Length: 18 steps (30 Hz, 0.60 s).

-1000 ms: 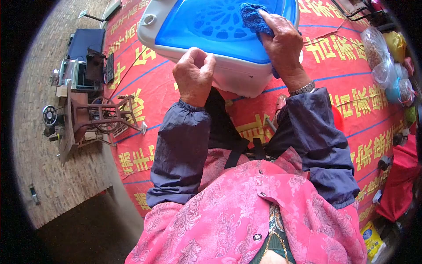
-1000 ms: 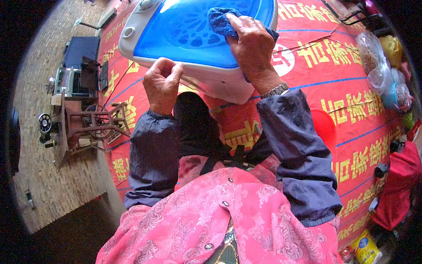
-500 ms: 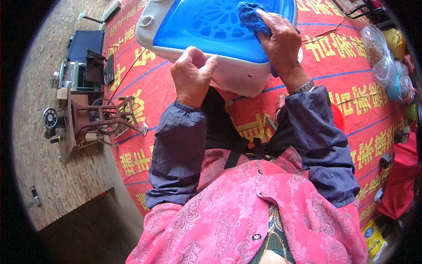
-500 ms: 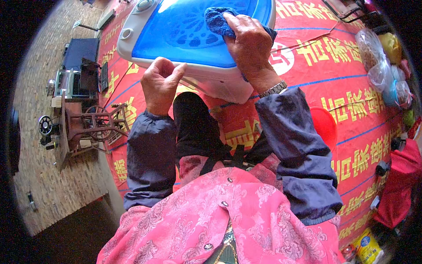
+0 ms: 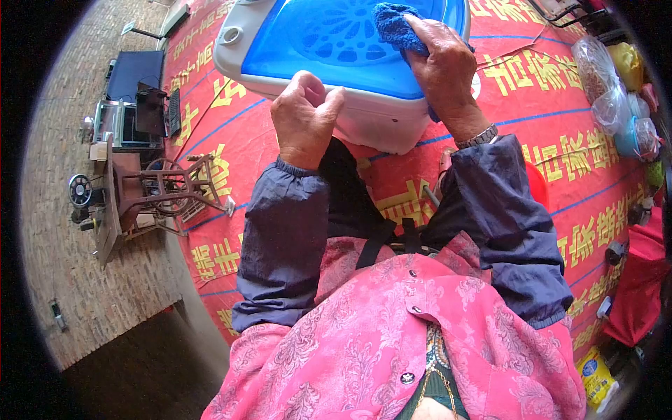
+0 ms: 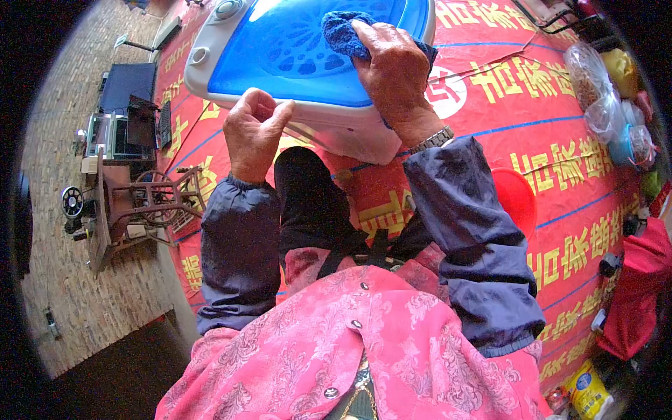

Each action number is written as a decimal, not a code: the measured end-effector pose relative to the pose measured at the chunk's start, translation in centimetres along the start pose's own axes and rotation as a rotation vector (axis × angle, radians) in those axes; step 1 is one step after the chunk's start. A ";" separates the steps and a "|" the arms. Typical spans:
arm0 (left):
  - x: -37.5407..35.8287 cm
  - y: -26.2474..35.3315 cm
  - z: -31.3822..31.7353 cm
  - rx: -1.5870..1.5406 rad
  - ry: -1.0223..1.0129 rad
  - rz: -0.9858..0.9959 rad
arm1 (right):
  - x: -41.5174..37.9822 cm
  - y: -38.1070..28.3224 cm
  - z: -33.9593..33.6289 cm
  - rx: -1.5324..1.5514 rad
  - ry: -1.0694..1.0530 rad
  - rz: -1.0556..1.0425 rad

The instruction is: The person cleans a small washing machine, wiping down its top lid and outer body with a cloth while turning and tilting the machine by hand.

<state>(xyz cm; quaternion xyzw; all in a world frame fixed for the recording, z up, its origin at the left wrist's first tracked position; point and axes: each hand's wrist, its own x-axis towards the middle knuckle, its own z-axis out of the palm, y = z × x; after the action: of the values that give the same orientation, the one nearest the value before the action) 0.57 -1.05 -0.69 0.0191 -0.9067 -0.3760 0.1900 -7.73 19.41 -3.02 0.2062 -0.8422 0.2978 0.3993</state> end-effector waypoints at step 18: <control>0.2 0.4 -0.1 0.031 -0.002 -0.026 | 0.1 -0.2 0.0 0.001 -0.001 0.010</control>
<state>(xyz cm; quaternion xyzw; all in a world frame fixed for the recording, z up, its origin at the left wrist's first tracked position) 0.48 -0.87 -0.22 0.0336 -0.9123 -0.3645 0.1837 -7.66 19.30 -2.91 0.2024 -0.8433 0.3001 0.3973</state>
